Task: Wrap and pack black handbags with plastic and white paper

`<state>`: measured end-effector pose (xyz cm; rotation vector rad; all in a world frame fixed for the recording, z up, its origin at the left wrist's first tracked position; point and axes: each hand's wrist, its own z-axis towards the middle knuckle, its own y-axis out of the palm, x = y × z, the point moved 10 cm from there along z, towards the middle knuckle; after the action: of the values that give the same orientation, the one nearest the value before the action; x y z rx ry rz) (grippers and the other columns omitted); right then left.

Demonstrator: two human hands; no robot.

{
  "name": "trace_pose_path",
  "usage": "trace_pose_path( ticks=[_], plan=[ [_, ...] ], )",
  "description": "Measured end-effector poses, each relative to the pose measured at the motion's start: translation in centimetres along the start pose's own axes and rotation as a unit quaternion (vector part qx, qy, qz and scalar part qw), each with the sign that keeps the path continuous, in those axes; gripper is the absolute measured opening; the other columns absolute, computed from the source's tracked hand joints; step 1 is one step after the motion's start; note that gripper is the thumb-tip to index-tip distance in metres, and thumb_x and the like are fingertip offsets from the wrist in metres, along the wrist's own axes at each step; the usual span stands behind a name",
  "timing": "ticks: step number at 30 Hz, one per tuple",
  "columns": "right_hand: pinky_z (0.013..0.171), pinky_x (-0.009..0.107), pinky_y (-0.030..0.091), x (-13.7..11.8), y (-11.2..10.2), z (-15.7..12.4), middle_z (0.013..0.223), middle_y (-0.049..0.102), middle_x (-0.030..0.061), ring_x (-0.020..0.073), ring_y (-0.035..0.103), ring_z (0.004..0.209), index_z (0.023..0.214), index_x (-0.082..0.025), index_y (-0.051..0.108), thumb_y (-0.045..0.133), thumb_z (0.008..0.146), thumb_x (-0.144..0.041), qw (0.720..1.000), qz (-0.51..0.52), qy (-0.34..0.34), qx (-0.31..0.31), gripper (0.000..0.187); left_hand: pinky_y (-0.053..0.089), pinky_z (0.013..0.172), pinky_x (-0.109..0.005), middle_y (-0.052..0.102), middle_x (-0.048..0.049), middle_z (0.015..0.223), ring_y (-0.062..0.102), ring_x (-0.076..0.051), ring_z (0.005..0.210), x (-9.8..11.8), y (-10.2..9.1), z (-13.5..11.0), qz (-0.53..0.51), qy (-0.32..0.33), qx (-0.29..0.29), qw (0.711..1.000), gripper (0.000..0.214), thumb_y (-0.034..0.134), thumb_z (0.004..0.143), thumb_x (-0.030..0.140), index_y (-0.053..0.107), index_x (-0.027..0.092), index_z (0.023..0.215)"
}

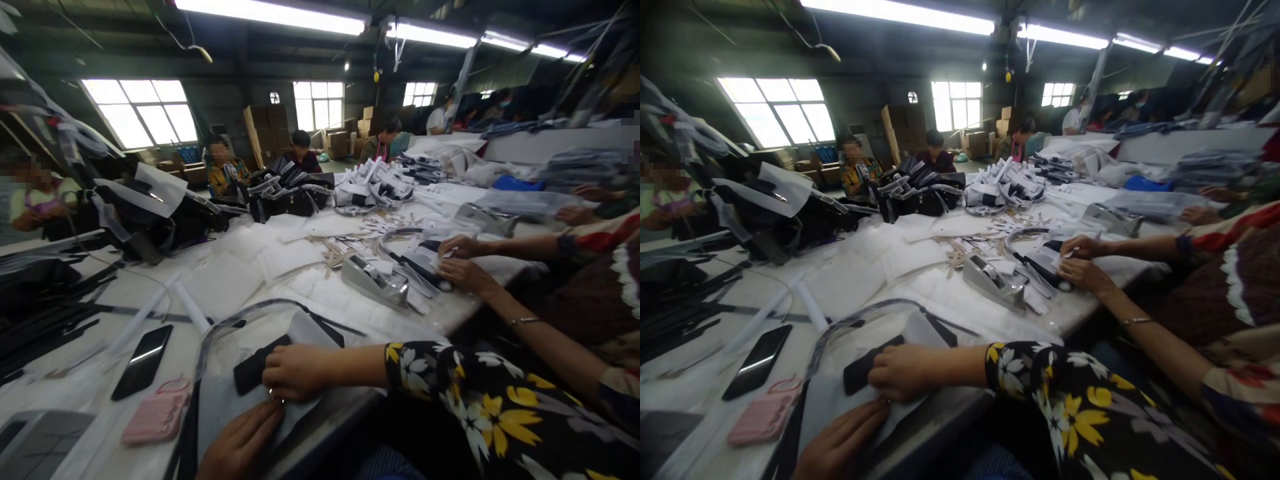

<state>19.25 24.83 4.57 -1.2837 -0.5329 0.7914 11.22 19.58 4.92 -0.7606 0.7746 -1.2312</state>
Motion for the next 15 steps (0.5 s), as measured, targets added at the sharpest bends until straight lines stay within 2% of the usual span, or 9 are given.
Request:
trace_pose_path(
  ticks=[3,7,9,11,13,15],
  plan=[
    [0.085,0.033,0.049,1.0,-0.8,-1.0,0.116,0.065,0.0078,0.0222,0.060,0.102,0.115,-0.019,0.063,0.058,0.095,-0.037,0.999,0.018,0.044,-0.004,0.027,0.055,0.095,-0.024,0.073,-0.0043,0.117,0.069,-0.016,0.106,-0.2,-0.3,0.7,-0.010,-0.043,-0.016,0.999,0.037,0.041,0.097,0.011,0.067,0.021,0.121],
    [0.113,0.048,0.032,2.0,-1.2,-3.7,0.150,0.046,0.0101,0.0286,0.041,0.137,0.141,-0.021,0.049,0.048,0.101,-0.041,0.991,0.003,0.121,0.053,0.045,0.058,0.091,-0.028,0.072,-0.0049,0.117,0.069,-0.018,0.104,0.3,0.2,1.8,-0.005,-0.093,-0.059,0.994,0.037,0.035,0.099,0.013,0.066,0.021,0.119],
    [0.117,0.049,0.027,2.0,-0.4,-4.5,0.154,0.042,0.0081,0.0274,0.036,0.142,0.145,-0.023,0.046,0.044,0.102,-0.042,0.988,0.019,0.144,0.053,0.047,0.059,0.089,-0.029,0.072,-0.0055,0.117,0.070,-0.018,0.103,0.2,0.7,1.8,0.010,-0.149,-0.077,0.986,0.035,0.037,0.100,0.017,0.064,0.022,0.122],
    [0.118,0.049,0.026,2.1,0.0,-4.7,0.155,0.041,0.0077,0.0269,0.034,0.143,0.146,-0.024,0.045,0.044,0.102,-0.042,0.986,0.040,0.157,0.049,0.048,0.058,0.092,-0.029,0.070,-0.0071,0.120,0.068,-0.020,0.107,0.3,1.1,1.3,0.026,-0.188,-0.064,0.980,0.034,0.043,0.099,0.024,0.061,0.022,0.128],
    [0.117,0.048,0.029,2.5,-0.2,-4.2,0.153,0.044,0.0103,0.0282,0.038,0.142,0.143,-0.022,0.050,0.051,0.099,-0.044,0.987,0.071,0.138,0.035,0.049,0.056,0.096,-0.031,0.069,-0.0082,0.124,0.066,-0.022,0.113,0.8,1.6,0.7,0.039,-0.181,-0.033,0.982,0.040,0.049,0.097,0.026,0.055,0.022,0.137],
    [0.114,0.039,0.035,3.4,-1.5,-3.5,0.146,0.053,0.0104,0.0247,0.049,0.134,0.135,-0.019,0.058,0.058,0.096,-0.042,0.988,0.136,0.077,0.014,0.046,0.056,0.096,-0.032,0.068,-0.0078,0.125,0.065,-0.024,0.116,1.3,2.6,-0.1,0.053,-0.148,-0.012,0.988,0.051,0.052,0.096,0.024,0.046,0.023,0.146]
  ],
)
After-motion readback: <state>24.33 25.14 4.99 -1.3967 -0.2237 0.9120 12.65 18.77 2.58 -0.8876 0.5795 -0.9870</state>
